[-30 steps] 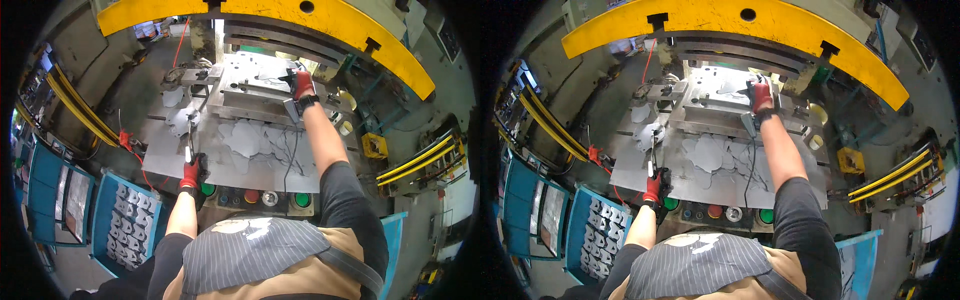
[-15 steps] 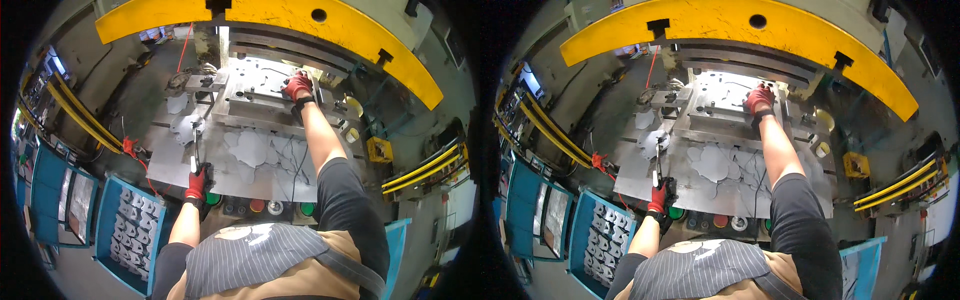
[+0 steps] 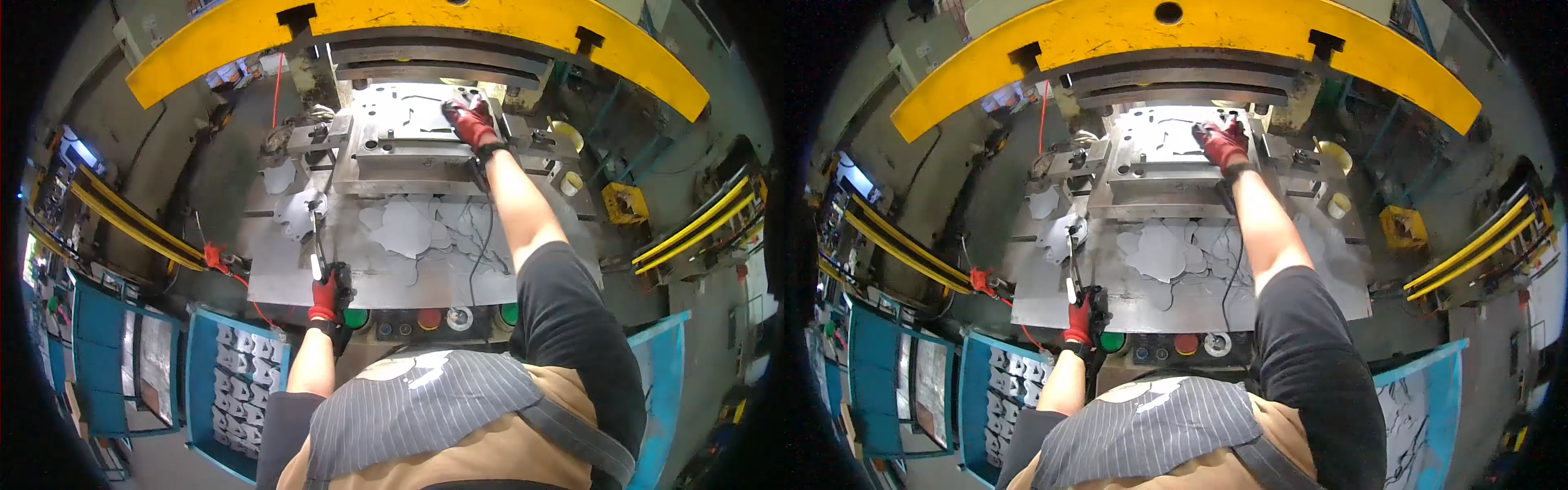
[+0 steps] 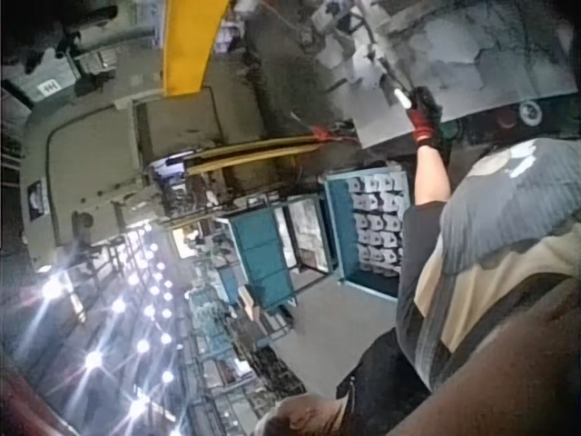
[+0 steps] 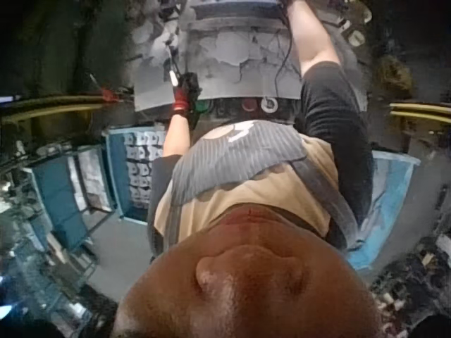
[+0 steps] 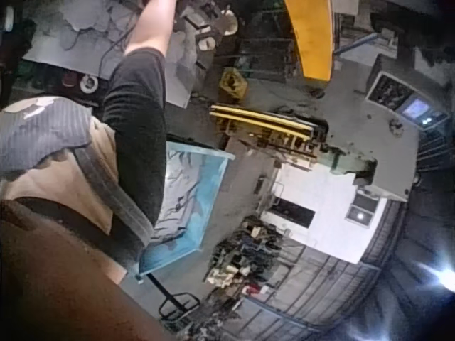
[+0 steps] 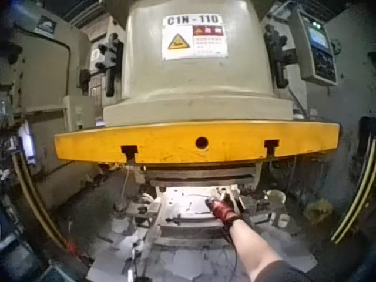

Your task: Operating an industrial press machine to form metal components.

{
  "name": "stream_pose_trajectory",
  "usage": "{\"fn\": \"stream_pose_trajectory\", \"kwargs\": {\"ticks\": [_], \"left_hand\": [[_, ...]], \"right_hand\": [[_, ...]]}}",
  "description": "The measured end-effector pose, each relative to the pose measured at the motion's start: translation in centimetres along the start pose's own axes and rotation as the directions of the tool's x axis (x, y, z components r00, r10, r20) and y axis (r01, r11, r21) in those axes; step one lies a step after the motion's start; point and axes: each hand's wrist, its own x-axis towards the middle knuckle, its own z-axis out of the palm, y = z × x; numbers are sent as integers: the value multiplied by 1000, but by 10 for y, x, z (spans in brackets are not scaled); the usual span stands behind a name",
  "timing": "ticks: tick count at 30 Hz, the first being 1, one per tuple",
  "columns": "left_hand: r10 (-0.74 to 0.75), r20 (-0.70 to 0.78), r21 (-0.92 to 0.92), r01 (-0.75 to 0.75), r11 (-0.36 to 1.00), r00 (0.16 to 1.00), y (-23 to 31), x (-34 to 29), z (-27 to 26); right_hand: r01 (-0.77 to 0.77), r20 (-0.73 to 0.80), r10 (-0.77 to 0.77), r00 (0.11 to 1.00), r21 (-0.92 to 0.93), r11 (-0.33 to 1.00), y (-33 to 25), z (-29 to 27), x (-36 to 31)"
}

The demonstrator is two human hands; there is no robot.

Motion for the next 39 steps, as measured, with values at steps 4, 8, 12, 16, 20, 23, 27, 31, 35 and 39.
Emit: {"fn": "stream_pose_trajectory", "kwargs": {"ticks": [4,8,12,16,20,23,27,31,35,39], "left_hand": [[-15,-161,-26,12,1000,987,10,-36,-6],[373,-429,362,-222,905,823,-57,-16,-119],[516,-700,513,-156,844,494,-43,-66,-140],[271,-786,271,-83,959,556,-115,-84,-246],[113,-205,899,141,414,972,-147,-75,-257],[-100,-9,923,47,381,995,-128,-51,-202],[-225,95,975,-45,216,970,-84,-41,-131],[-265,127,859,28,511,956,-74,-33,-120],[-313,61,864,106,492,948,-67,-33,-109],[-543,-26,599,448,664,840,-52,-37,-88]], "right_hand": [[290,-219,-191,957,684,669,-13,-61,-107],[-176,139,125,982,914,364,79,-127,-232],[-236,113,417,902,937,257,179,-143,-381],[-544,314,466,827,657,522,270,-82,-498],[-370,590,282,756,30,928,194,-113,-472],[-258,603,6,798,333,907,185,-125,-447],[-578,753,278,597,163,800,213,-103,-446],[-445,634,221,741,218,869,264,-54,-463],[-882,769,453,450,303,361,244,-51,-453],[-702,695,297,655,415,579,296,-25,-473]]}}
